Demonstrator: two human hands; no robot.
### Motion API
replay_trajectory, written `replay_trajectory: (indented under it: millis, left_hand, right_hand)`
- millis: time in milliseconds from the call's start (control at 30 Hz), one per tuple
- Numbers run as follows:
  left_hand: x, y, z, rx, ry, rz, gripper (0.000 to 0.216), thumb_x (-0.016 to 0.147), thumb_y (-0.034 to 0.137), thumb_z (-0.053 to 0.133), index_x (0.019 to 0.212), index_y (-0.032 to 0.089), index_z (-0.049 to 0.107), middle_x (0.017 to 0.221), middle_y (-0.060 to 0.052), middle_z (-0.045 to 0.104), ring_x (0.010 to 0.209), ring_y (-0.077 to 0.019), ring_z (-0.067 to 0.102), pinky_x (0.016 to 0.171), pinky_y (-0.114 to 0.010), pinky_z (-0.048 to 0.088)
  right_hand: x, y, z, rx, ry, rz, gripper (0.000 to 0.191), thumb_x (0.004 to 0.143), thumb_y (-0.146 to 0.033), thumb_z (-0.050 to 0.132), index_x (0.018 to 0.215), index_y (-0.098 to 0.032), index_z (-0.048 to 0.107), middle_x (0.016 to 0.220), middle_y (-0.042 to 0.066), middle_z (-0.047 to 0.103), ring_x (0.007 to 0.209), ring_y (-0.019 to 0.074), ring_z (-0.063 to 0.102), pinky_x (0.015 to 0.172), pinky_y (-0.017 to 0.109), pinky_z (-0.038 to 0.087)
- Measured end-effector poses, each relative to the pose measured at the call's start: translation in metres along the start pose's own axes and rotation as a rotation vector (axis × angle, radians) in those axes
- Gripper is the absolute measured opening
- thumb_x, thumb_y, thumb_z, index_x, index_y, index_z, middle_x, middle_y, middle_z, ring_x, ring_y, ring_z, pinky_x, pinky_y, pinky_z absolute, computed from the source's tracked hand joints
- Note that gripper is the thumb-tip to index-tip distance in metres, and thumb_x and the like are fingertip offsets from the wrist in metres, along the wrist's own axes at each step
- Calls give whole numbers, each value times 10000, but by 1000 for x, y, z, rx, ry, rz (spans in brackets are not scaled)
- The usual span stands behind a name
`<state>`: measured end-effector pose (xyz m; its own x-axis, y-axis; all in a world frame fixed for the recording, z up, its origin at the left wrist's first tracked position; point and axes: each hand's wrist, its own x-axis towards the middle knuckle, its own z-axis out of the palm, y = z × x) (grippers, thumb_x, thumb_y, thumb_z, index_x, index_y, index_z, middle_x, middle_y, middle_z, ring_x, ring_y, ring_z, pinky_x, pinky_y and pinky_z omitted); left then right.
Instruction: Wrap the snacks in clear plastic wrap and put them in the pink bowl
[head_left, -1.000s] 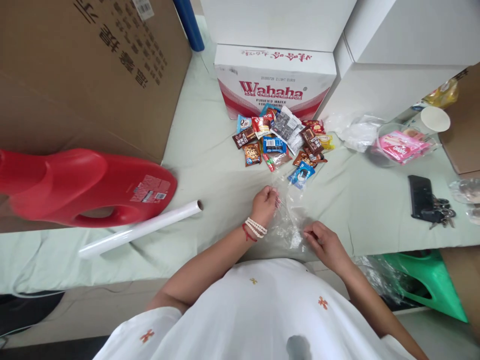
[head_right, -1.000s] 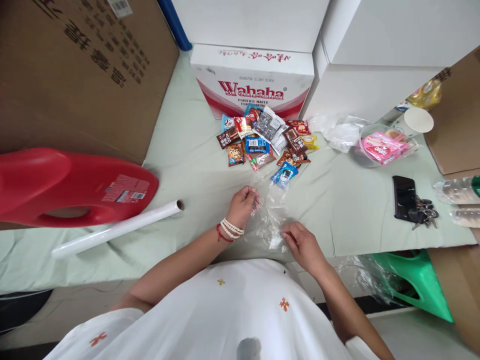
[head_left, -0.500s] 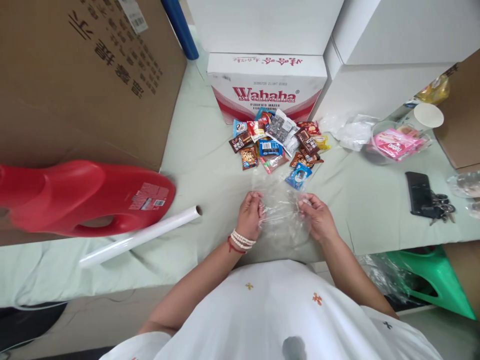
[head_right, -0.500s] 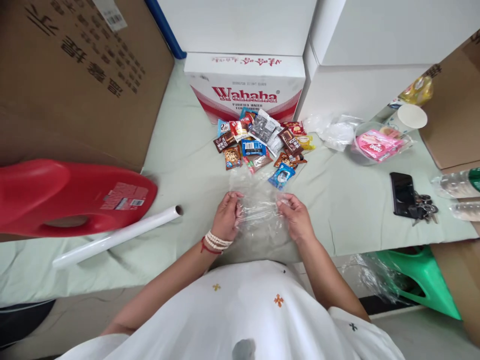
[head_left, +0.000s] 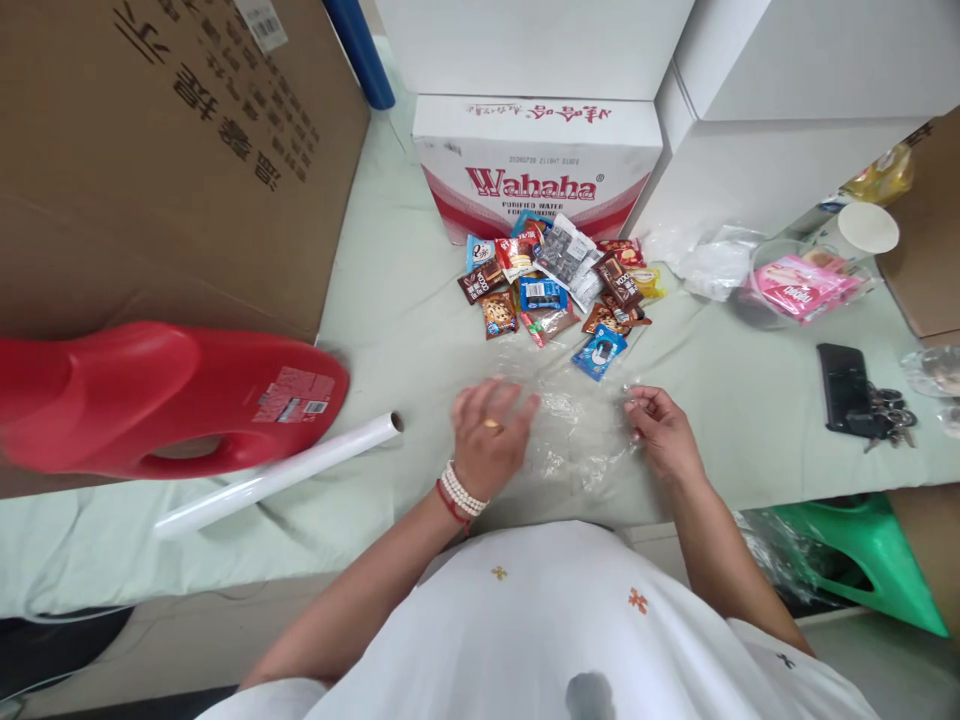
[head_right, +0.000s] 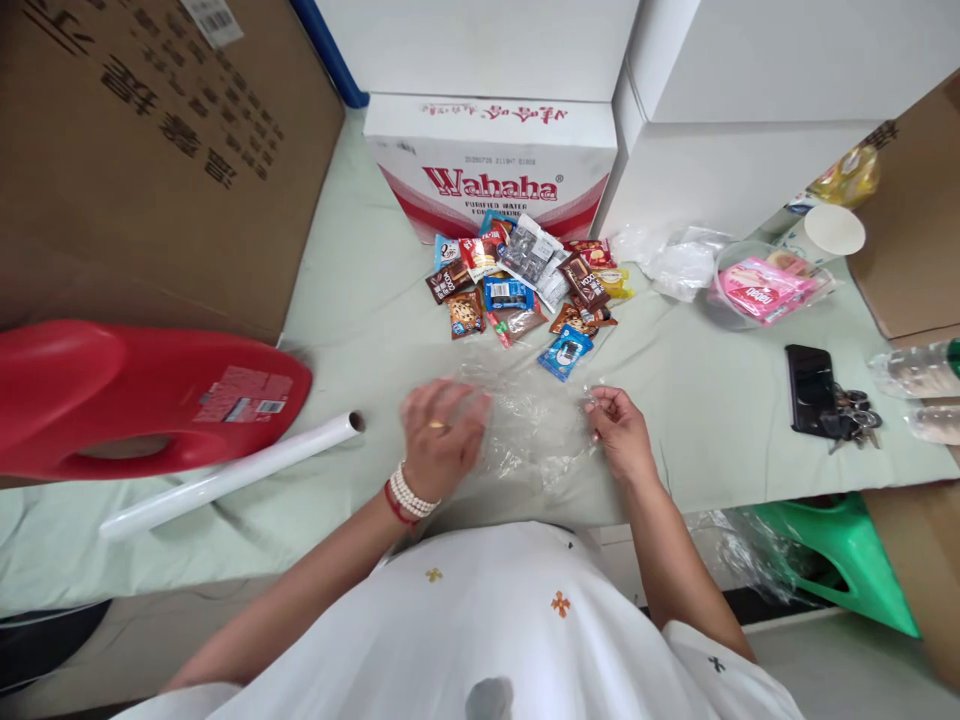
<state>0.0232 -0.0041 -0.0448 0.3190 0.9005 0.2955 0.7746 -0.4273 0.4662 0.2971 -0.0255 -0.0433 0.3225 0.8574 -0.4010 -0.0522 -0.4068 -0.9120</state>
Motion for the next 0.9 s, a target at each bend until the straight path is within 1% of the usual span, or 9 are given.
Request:
replay_trajectory:
  millis: [67, 133, 233, 333, 433, 500, 567, 700, 900]
  left_hand:
    - [2, 1, 4, 35, -261, 186, 422, 971, 281, 555, 1391, 309, 594, 1512, -99, 551, 1501, -309, 365, 1249, -576, 193]
    - [0, -3, 9, 89, -399, 164, 541, 965, 376, 578, 1495, 296, 510, 1632, -118, 418, 1547, -350, 283, 1245, -640, 148]
    - [-15, -10, 11, 139, -458, 97, 701, 939, 508, 597, 1577, 294, 398, 1699, -152, 267, 1569, -385, 223, 1221, -710, 95]
    - [-31, -13, 6, 149, -474, 123, 751, 914, 583, 605, 1583, 322, 387, 1712, -168, 202, 1579, -380, 201, 1229, -695, 73]
    - [-41, -9, 4, 161, -487, 136, 753, 897, 611, 611, 1572, 346, 405, 1712, -171, 198, 1580, -383, 200, 1224, -704, 46]
    - [-43, -6, 4, 170, -486, 138, 747, 903, 603, 604, 1573, 340, 404, 1712, -168, 200, 1578, -379, 211, 1222, -708, 36]
    - [-45, -4, 5, 175, -482, 137, 740, 909, 592, 597, 1575, 337, 401, 1712, -159, 203, 1574, -372, 225, 1223, -705, 35]
    - [-52, -6, 5, 164, -466, 127, 732, 914, 606, 583, 1574, 353, 396, 1711, -131, 218, 1571, -350, 246, 1232, -692, 23]
    - [-56, -10, 4, 132, -433, 121, 737, 900, 628, 596, 1561, 349, 424, 1703, -118, 249, 1560, -350, 275, 1241, -679, 4]
  right_hand:
    - [2, -1, -4, -60, -25, 7, 515, 700, -523, 800, 1069, -219, 608, 859, -25, 566, 542, 89, 472, 443, 227, 375]
    - [6, 0, -21, -165, -45, 14, 526, 711, -543, 789, 1083, -215, 613, 848, -27, 570, 513, 86, 466, 439, 233, 360]
    - [17, 0, -65, -404, -106, -5, 486, 732, -571, 749, 1006, -182, 654, 739, -19, 581, 535, 116, 489, 490, 251, 381]
    - [33, -16, -95, -793, -35, -206, 348, 822, -493, 651, 949, -173, 702, 757, 42, 647, 652, 185, 579, 608, 305, 453]
    - [51, -50, -77, -1179, -87, -547, 361, 893, -246, 531, 1209, -227, 705, 1133, 96, 705, 912, 242, 664, 741, 330, 479]
    - [64, -72, -42, -1343, -279, -689, 584, 890, -115, 470, 1424, -320, 584, 1448, 53, 588, 1079, 246, 660, 738, 308, 467]
    - [76, -86, -4, -1469, -469, -750, 654, 905, -66, 429, 1491, -344, 515, 1590, 29, 460, 1128, 242, 657, 708, 296, 451]
    - [84, -88, 38, -1674, -586, -684, 527, 959, -97, 407, 1429, -256, 585, 1499, 114, 544, 1004, 250, 694, 666, 303, 424]
    - [82, -102, 1, -1522, -436, -554, 550, 852, -290, 653, 1393, -212, 587, 1286, 126, 680, 988, 276, 679, 702, 293, 438]
